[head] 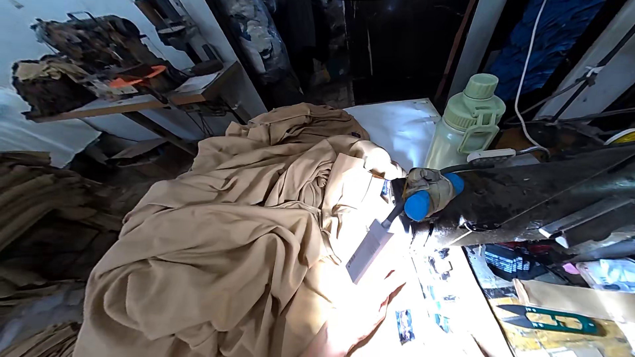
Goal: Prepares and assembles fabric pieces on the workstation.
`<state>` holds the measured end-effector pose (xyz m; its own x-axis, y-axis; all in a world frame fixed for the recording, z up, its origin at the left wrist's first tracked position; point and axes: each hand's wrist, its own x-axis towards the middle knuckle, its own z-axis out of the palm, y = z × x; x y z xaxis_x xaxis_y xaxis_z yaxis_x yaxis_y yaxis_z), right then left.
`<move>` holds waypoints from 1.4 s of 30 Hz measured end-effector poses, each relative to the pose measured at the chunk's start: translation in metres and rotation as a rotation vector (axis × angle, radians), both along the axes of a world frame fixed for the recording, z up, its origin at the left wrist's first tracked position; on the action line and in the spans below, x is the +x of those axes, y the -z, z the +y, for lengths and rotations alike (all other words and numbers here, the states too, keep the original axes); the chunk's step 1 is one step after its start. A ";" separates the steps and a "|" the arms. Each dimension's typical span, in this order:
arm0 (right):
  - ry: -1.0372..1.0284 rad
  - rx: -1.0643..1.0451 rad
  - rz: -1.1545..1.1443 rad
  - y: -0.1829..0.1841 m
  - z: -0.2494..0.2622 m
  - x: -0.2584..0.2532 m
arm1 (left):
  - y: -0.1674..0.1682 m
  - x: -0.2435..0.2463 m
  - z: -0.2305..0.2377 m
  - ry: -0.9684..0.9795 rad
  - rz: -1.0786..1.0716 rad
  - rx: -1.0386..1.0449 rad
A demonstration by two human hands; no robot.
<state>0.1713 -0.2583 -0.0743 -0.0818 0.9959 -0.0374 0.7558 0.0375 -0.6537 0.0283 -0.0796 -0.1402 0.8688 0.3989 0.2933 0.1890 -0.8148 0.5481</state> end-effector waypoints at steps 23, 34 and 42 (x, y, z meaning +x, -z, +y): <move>-0.085 0.156 -0.074 0.024 -0.012 0.010 | 0.008 -0.021 -0.028 0.107 -0.186 0.029; -0.021 0.117 -0.058 0.020 -0.024 0.009 | 0.001 -0.021 -0.008 0.241 -0.038 0.014; -0.097 0.172 -0.106 0.033 -0.022 0.014 | -0.001 -0.022 -0.002 0.285 -0.034 -0.001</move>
<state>0.1851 -0.2803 -0.1069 -0.1825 0.9760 0.1185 0.8071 0.2176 -0.5488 0.0063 -0.0816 -0.1396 0.9358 0.1402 0.3236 -0.0661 -0.8317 0.5513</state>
